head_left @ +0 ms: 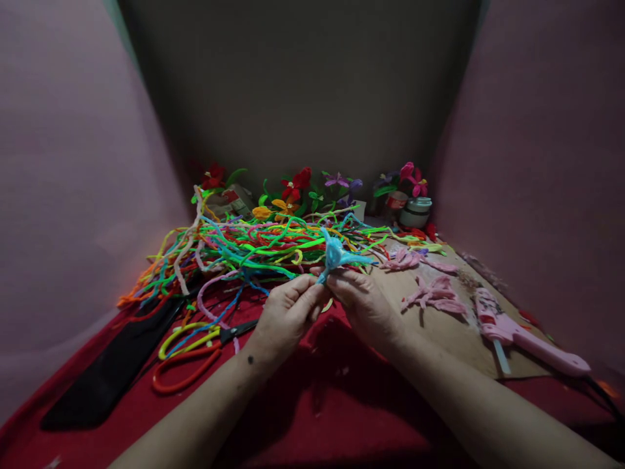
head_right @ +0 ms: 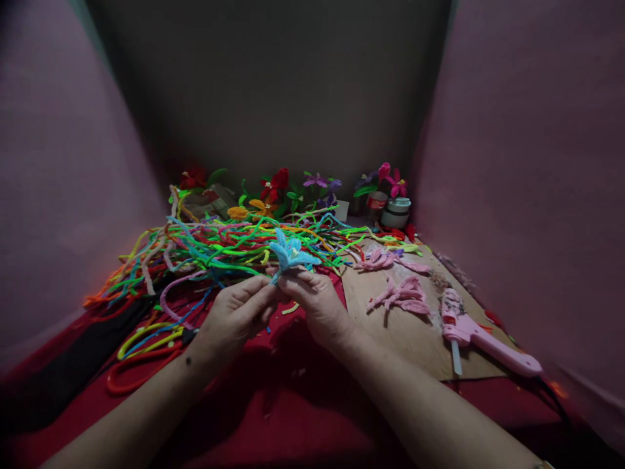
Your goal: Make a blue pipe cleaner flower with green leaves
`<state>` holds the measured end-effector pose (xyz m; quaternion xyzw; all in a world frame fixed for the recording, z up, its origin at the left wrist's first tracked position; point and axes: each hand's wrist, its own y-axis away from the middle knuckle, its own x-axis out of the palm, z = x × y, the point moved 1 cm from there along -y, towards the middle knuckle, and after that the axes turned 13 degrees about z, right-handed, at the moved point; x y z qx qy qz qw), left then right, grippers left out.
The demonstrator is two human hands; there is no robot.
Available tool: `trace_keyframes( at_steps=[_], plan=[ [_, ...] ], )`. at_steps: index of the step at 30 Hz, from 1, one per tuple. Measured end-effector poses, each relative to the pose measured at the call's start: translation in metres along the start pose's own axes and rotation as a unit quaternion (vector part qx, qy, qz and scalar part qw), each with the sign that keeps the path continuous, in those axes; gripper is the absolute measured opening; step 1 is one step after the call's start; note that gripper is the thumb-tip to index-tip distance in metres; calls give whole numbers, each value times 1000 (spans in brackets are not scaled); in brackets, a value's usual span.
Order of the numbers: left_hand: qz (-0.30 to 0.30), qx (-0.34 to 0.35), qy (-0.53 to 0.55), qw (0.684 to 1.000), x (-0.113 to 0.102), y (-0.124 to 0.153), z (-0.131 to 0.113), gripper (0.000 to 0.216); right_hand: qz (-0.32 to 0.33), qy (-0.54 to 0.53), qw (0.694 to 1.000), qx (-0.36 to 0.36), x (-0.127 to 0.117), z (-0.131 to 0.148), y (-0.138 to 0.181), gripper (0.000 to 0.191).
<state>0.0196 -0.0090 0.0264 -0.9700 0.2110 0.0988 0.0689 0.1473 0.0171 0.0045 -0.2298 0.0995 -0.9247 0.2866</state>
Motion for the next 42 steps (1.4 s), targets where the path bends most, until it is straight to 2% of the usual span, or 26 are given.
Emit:
trace_keyframes(
  at_steps=[5,9,11,13,18,22,23,25,27,29,32,36,39,42],
  plan=[
    [60,-36,181,981,-3,-2,3,27,5,14,1000,1,-2,3,-2,19],
    [122,-41,320,939,-4,-4,9,21,17,10,1000,16,-4,0,-1,21],
    [151,-48,362,919,-4,-5,11,18,21,-21,999,16,-2,-2,-1,15],
    [160,-51,371,913,-5,-5,12,18,13,-59,998,20,0,-4,-1,15],
    [141,-67,307,939,-7,-6,9,22,-22,-154,987,46,5,-4,-2,15],
    [117,-68,182,974,-9,-7,7,41,-22,-163,984,65,5,-4,-1,16],
    [86,-67,136,985,-10,-7,7,43,-20,-156,986,61,4,-5,-1,15],
    [-19,-40,19,999,-13,-7,7,37,-35,-141,988,54,2,-6,-1,15],
    [-130,24,-106,986,-16,-5,6,21,-68,-128,988,55,0,-7,-1,16],
    [-174,106,-194,960,-18,-3,5,12,-84,-121,987,68,0,-8,0,14],
    [-145,183,-261,937,-18,-1,5,12,-75,-120,986,86,1,-11,1,13],
    [-126,209,-286,927,-19,-1,6,12,-47,-116,988,89,3,-13,2,12],
    [-123,192,-272,935,-19,-2,3,12,-36,-116,989,89,5,-12,2,11],
    [-146,111,-175,967,-22,-4,-1,10,-46,-117,988,91,4,-9,2,13]
  ],
)
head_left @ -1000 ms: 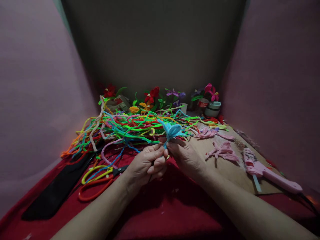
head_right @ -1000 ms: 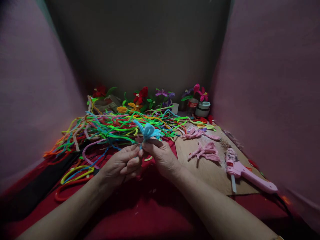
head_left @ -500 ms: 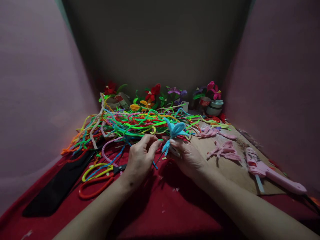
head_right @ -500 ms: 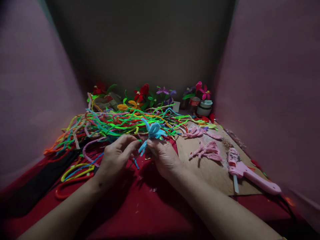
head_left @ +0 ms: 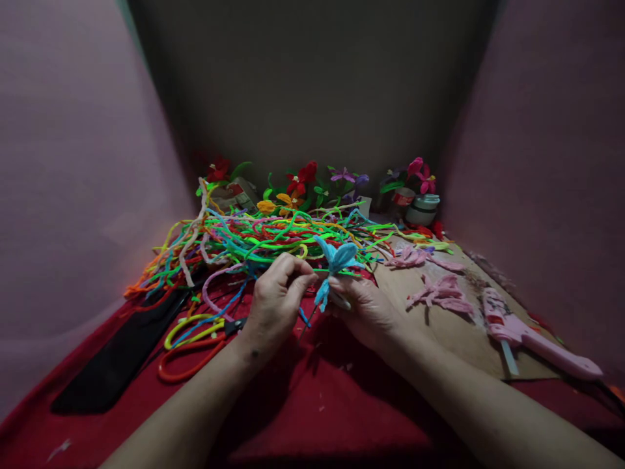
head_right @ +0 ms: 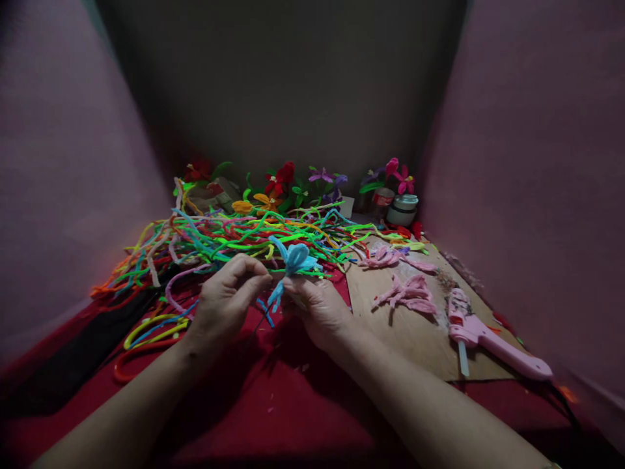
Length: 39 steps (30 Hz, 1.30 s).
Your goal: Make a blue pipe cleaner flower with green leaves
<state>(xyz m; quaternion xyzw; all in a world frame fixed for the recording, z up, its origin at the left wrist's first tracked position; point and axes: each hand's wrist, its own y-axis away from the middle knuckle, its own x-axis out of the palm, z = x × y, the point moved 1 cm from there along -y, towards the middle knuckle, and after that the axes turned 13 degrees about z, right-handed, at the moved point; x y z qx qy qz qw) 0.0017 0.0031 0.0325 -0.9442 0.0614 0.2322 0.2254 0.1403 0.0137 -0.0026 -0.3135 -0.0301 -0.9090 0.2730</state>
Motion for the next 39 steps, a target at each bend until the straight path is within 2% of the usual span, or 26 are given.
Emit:
trace_keyframes(
  at_steps=[3,5,7,11,16,18,24,27,30,32,34,39],
  plan=[
    [-14,-110,78,991,-6,-4,1,14,-23,2,1000,6,0,3,-1,17],
    [-6,-135,67,989,-9,-6,3,22,-35,10,999,2,-1,5,-1,20],
    [-7,-120,29,992,-10,-7,6,25,-38,26,999,-14,-2,5,-1,19],
    [-45,-48,0,998,-6,-4,6,12,-41,70,995,-62,-3,4,-1,15],
    [13,-85,9,996,2,4,2,17,-47,117,987,-96,1,7,3,16],
    [13,-85,-7,996,2,6,0,21,-50,133,984,-106,3,9,4,16],
    [32,-7,-43,999,9,8,-3,20,-40,132,983,-118,5,10,5,17],
    [-30,36,-74,996,12,10,-3,26,-42,145,981,-121,9,12,7,15],
    [-77,136,-106,982,9,11,-7,34,-48,187,974,-117,13,16,10,13],
    [-69,215,-157,961,7,10,-13,42,-36,207,971,-119,15,16,13,14],
    [-44,261,-216,940,5,9,-20,43,-19,217,966,-137,17,15,15,16],
    [-14,276,-243,930,2,12,-29,19,-7,194,967,-168,18,12,16,15]
  ],
)
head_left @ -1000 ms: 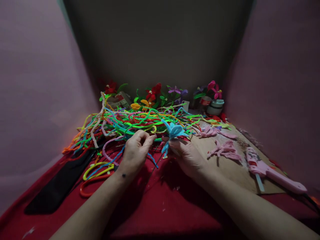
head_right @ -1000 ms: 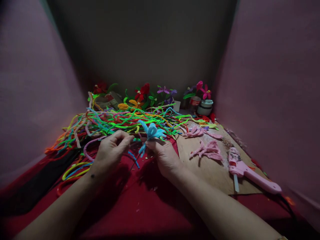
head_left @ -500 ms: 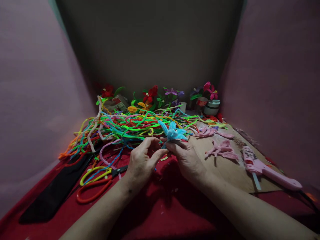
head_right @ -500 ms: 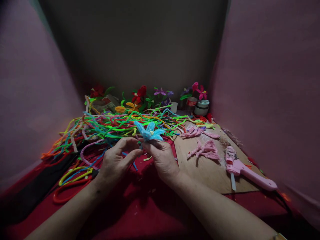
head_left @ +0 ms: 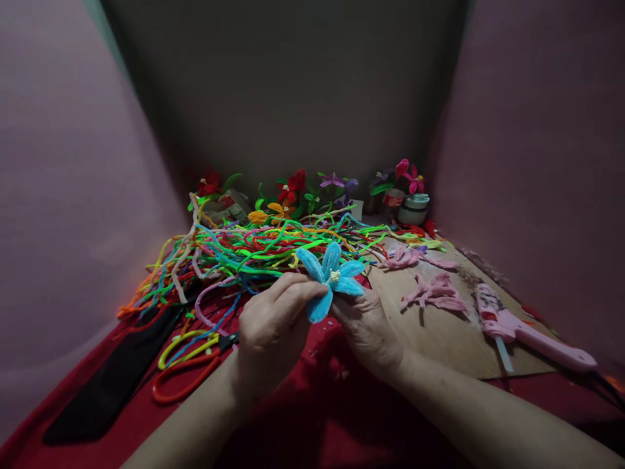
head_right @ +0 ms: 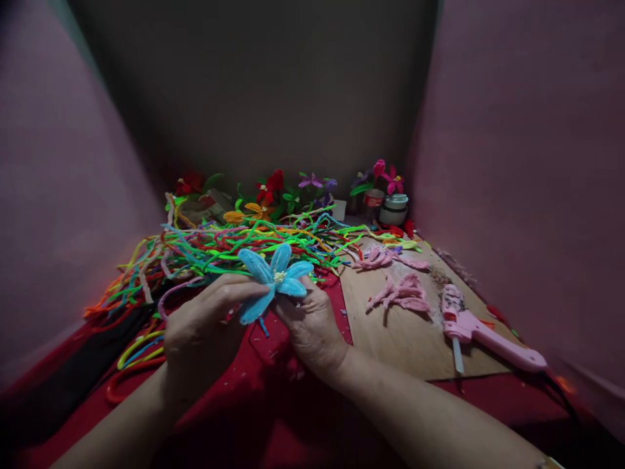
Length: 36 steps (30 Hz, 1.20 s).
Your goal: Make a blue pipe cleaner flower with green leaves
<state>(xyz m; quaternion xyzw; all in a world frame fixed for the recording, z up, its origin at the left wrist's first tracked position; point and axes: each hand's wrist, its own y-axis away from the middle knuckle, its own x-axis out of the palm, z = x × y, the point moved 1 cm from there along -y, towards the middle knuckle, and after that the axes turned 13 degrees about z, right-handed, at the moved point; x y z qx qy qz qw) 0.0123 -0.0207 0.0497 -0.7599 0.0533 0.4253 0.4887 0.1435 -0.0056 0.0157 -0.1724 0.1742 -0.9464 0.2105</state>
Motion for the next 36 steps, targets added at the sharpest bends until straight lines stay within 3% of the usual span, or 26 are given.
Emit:
trace_keyframes(
  at_steps=[4,9,14,17,20,24,28,31,34,36],
  plan=[
    [13,48,-2,999,2,8,7,27,10,2,1000,12,0,1,1,13],
    [22,57,30,998,-5,8,10,37,11,0,1000,1,0,3,0,15],
    [15,-34,53,998,-30,-9,-17,29,-2,34,999,-28,0,3,1,15],
    [34,24,-107,993,-32,-19,-35,26,-17,111,990,-84,-3,0,4,14],
    [70,100,-225,967,-21,-23,-39,25,-26,197,974,-111,-5,-5,5,13],
    [103,152,-231,956,-9,-17,-31,28,-42,255,959,-115,-5,-4,2,18],
    [131,165,-226,951,-9,-13,-26,32,-33,238,963,-118,-7,2,-1,15],
    [128,138,-161,969,-16,-15,-26,31,-22,212,971,-112,-8,3,-1,12],
    [99,38,-89,990,-28,-22,-27,31,-19,196,975,-99,-6,0,0,14],
    [73,-12,-108,991,-34,-27,-25,33,-15,187,978,-91,-5,-1,1,18]
  ],
)
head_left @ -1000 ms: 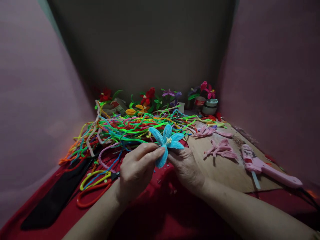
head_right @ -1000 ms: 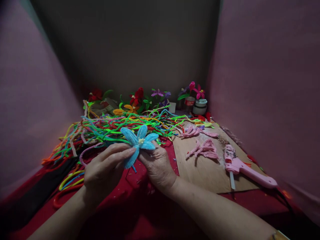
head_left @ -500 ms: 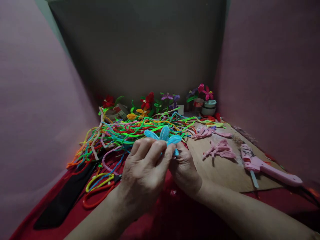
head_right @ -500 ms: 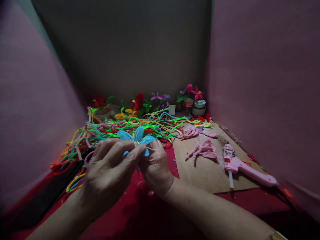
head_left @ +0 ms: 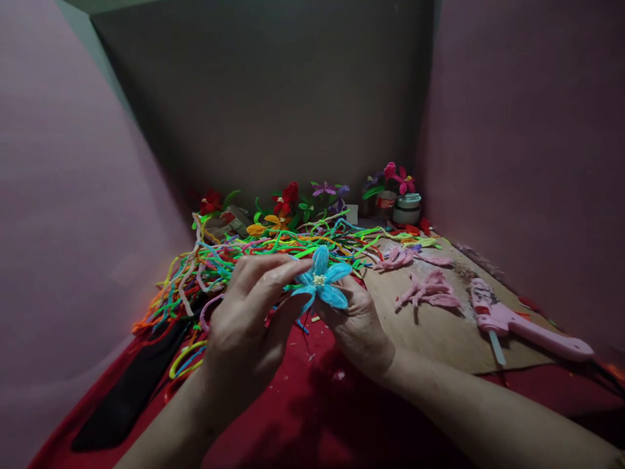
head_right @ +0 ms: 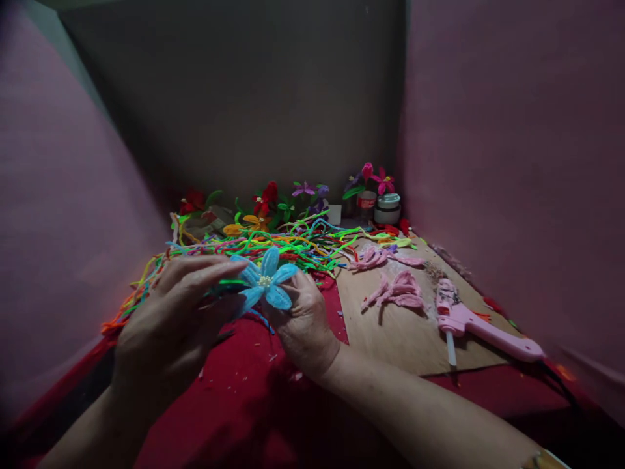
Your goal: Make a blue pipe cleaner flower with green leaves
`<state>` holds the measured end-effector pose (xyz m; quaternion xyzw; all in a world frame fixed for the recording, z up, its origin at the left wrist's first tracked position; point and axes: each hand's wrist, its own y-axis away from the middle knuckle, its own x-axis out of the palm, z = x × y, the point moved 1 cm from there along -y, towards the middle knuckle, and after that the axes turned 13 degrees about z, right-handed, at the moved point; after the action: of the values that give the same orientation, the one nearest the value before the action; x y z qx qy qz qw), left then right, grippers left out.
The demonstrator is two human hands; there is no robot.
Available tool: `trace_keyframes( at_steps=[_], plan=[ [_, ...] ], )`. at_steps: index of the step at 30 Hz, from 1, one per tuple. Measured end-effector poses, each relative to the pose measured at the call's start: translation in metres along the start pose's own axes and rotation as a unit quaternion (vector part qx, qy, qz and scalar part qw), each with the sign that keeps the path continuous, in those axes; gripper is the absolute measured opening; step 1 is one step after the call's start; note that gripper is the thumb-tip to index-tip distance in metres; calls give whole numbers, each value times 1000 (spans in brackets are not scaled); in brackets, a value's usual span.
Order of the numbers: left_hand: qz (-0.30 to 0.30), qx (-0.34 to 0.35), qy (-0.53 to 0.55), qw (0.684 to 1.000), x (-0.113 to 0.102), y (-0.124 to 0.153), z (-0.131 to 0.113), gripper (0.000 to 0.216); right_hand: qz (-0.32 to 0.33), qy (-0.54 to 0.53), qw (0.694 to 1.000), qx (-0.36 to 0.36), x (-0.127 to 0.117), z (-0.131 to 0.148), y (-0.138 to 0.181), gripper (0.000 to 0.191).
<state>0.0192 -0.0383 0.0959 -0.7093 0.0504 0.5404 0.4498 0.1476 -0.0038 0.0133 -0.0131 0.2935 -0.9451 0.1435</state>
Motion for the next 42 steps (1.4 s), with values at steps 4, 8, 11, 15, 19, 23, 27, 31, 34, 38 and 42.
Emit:
trace_keyframes(
  at_steps=[4,8,11,15,19,23,27,31,34,38,42],
  plan=[
    [70,-2,-60,996,5,-1,9,44,10,-15,1000,-2,0,-1,2,21],
    [164,-17,-45,985,17,9,20,50,20,-29,999,-6,0,-1,1,17],
    [183,-40,-8,982,14,12,21,58,25,-23,999,-1,0,1,0,18],
    [159,28,2,987,-5,3,15,65,44,-18,999,-12,0,7,0,21],
    [185,91,-27,978,-13,-8,11,44,57,13,997,-50,1,10,1,21],
    [213,105,-45,970,-9,-12,10,44,53,43,995,-69,1,9,3,40],
    [229,110,-36,967,-10,-13,11,43,44,74,994,-66,1,8,5,42],
    [185,93,-22,978,-17,-11,8,44,61,57,994,-74,0,8,3,38],
    [168,98,-18,981,-17,-10,4,39,68,65,992,-79,0,7,3,37],
    [152,134,-18,979,-10,-12,1,31,55,83,992,-75,0,1,4,28],
    [171,137,-28,975,-6,-14,2,27,49,79,992,-84,1,-3,3,23]
  ],
)
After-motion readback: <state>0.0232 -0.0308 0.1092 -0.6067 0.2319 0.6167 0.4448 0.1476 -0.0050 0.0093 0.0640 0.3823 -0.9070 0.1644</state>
